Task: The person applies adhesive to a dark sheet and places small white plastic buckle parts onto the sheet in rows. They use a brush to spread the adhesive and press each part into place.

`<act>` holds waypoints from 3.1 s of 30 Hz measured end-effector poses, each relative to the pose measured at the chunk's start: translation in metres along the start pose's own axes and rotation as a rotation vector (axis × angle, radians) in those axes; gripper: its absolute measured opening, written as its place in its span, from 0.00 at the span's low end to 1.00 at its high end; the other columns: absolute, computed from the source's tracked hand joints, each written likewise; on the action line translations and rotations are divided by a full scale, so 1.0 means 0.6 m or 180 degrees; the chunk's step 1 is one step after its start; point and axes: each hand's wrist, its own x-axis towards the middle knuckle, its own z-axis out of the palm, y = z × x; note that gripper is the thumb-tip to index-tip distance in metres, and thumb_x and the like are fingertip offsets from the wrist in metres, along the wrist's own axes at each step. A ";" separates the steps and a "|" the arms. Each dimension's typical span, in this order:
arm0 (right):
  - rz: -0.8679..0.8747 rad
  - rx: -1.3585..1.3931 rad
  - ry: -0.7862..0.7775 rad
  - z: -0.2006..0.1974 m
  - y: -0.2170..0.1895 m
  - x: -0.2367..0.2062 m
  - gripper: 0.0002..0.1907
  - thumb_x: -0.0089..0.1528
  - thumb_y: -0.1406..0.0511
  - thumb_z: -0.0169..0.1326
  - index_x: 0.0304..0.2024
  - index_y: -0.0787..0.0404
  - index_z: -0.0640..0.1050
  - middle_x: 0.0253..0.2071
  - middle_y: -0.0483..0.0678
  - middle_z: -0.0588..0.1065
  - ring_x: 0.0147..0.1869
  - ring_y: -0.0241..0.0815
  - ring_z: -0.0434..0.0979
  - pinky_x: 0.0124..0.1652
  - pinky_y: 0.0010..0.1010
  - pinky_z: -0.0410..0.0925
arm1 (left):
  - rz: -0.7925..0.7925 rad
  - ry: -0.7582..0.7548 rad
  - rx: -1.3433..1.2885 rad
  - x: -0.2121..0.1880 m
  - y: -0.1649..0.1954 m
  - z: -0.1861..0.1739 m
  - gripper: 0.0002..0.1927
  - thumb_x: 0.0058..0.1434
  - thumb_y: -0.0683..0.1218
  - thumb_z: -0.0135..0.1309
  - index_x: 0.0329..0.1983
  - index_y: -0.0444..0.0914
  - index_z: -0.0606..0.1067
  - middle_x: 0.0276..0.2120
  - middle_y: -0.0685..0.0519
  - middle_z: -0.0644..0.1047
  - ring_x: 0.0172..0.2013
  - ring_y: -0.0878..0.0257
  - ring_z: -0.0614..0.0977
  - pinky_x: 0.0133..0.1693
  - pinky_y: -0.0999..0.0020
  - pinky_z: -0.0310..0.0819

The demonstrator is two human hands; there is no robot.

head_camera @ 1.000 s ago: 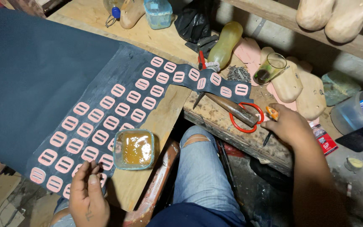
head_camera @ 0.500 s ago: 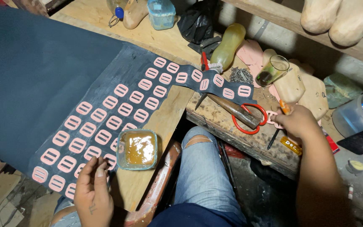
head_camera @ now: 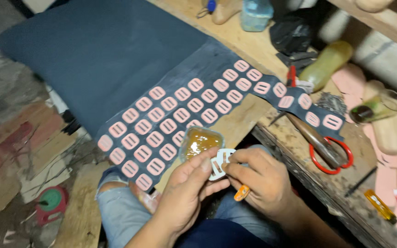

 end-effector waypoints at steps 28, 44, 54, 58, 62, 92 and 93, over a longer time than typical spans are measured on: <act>0.1414 0.0183 -0.0815 0.097 0.047 0.049 0.13 0.57 0.63 0.63 0.43 0.60 0.80 0.38 0.52 0.80 0.41 0.47 0.82 0.42 0.33 0.71 | 0.0740 0.1456 0.0696 -0.035 -0.023 -0.116 0.11 0.63 0.42 0.56 0.46 0.29 0.78 0.38 0.45 0.82 0.37 0.62 0.85 0.41 0.69 0.83; 0.1466 0.0877 -0.0275 0.008 0.014 -0.012 0.14 0.58 0.70 0.62 0.45 0.66 0.77 0.45 0.51 0.81 0.50 0.39 0.82 0.50 0.30 0.72 | 0.0908 0.1567 0.0780 -0.020 -0.027 -0.116 0.15 0.61 0.37 0.56 0.50 0.28 0.79 0.37 0.46 0.83 0.34 0.66 0.83 0.38 0.74 0.77; 0.1210 0.1570 0.0143 0.046 -0.008 -0.038 0.13 0.58 0.76 0.61 0.44 0.67 0.75 0.45 0.55 0.79 0.47 0.40 0.80 0.47 0.28 0.73 | 0.1047 0.1264 0.0780 -0.017 -0.028 -0.072 0.13 0.61 0.38 0.55 0.48 0.28 0.78 0.37 0.49 0.83 0.34 0.69 0.82 0.38 0.76 0.77; 0.1200 0.1888 0.0492 0.054 -0.011 -0.041 0.13 0.60 0.76 0.61 0.45 0.68 0.73 0.44 0.54 0.78 0.47 0.39 0.80 0.48 0.28 0.73 | 0.1021 0.1301 0.0735 -0.017 -0.028 -0.072 0.13 0.61 0.37 0.55 0.49 0.28 0.78 0.37 0.49 0.83 0.34 0.69 0.81 0.37 0.75 0.76; 0.1303 0.1675 0.0842 0.075 -0.012 -0.043 0.11 0.62 0.76 0.60 0.45 0.69 0.73 0.43 0.56 0.79 0.46 0.40 0.80 0.48 0.29 0.73 | 0.1171 0.1258 0.1207 -0.014 -0.039 -0.065 0.13 0.63 0.37 0.55 0.49 0.28 0.78 0.39 0.49 0.83 0.37 0.71 0.81 0.41 0.76 0.77; 0.1115 0.1575 0.0121 0.082 -0.023 -0.026 0.12 0.56 0.73 0.65 0.40 0.68 0.77 0.38 0.53 0.80 0.40 0.39 0.81 0.41 0.26 0.73 | 0.1377 0.1277 0.0707 0.003 -0.027 -0.082 0.13 0.65 0.38 0.54 0.49 0.26 0.78 0.41 0.47 0.84 0.41 0.67 0.84 0.45 0.74 0.78; 0.1089 0.1515 0.0166 0.080 -0.021 -0.027 0.12 0.57 0.73 0.65 0.42 0.68 0.77 0.39 0.53 0.80 0.41 0.40 0.81 0.42 0.26 0.73 | 0.1364 0.1297 0.0752 0.003 -0.026 -0.082 0.12 0.65 0.38 0.54 0.49 0.26 0.78 0.41 0.47 0.84 0.40 0.67 0.83 0.45 0.74 0.78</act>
